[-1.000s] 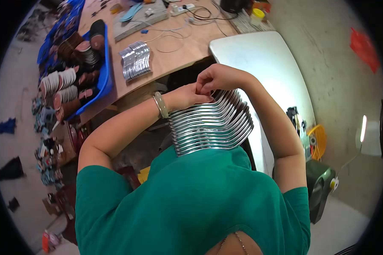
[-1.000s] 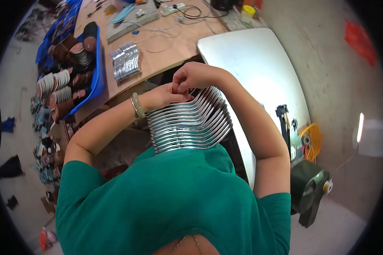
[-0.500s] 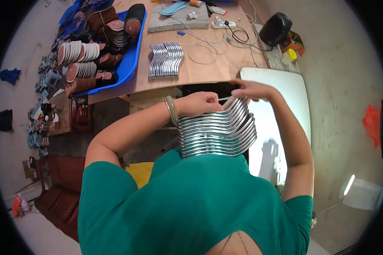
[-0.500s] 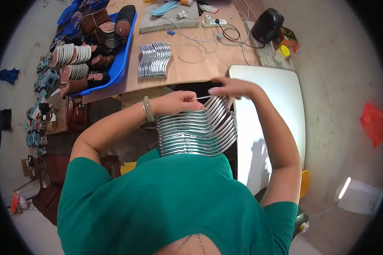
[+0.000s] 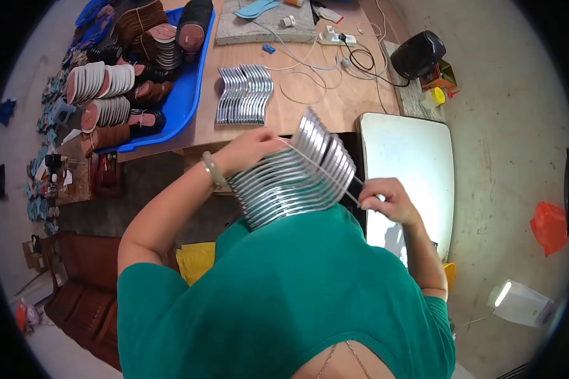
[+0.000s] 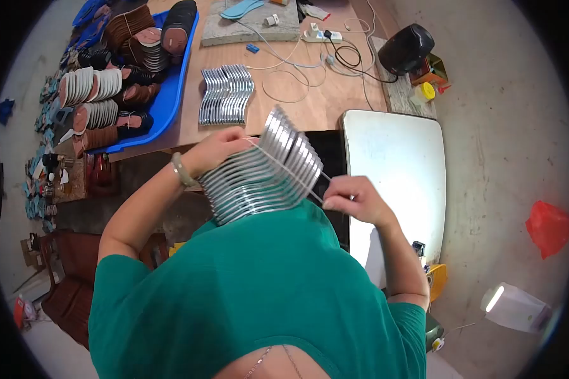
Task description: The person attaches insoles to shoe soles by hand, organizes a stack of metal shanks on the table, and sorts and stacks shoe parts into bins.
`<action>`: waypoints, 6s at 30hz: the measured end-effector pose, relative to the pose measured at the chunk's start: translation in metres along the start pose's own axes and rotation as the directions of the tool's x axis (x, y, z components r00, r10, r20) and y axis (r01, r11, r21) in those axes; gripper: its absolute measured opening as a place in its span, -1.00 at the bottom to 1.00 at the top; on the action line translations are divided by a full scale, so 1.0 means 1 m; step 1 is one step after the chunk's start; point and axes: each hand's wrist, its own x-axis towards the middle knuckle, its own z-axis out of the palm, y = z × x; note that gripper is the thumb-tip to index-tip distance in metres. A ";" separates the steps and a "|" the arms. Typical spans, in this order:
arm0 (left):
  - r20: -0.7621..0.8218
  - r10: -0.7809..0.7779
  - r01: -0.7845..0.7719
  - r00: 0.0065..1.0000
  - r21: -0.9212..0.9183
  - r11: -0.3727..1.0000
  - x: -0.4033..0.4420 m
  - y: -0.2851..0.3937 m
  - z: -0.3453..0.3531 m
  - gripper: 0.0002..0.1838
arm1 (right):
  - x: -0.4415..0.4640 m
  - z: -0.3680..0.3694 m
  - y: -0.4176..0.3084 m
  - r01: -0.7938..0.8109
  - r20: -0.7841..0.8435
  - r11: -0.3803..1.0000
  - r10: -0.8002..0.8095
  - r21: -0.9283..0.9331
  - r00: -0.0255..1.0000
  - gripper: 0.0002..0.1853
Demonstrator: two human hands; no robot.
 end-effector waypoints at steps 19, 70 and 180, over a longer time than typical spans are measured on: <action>-0.546 -0.065 -0.094 0.835 -0.259 0.961 0.011 -0.053 -0.101 -0.85 | 0.235 0.063 0.064 -0.283 0.309 0.538 0.044 0.794 0.950 -0.13; -0.043 0.999 -0.983 0.009 -0.185 0.001 -0.265 0.137 -0.081 -0.14 | 0.359 0.097 0.129 -0.154 -0.408 0.956 0.248 0.250 0.879 -0.28; -0.766 0.369 0.235 0.527 0.549 0.802 -0.178 -0.065 -0.101 -0.79 | 0.253 0.065 -0.386 0.119 0.775 -0.992 -0.113 -0.049 -0.622 -0.77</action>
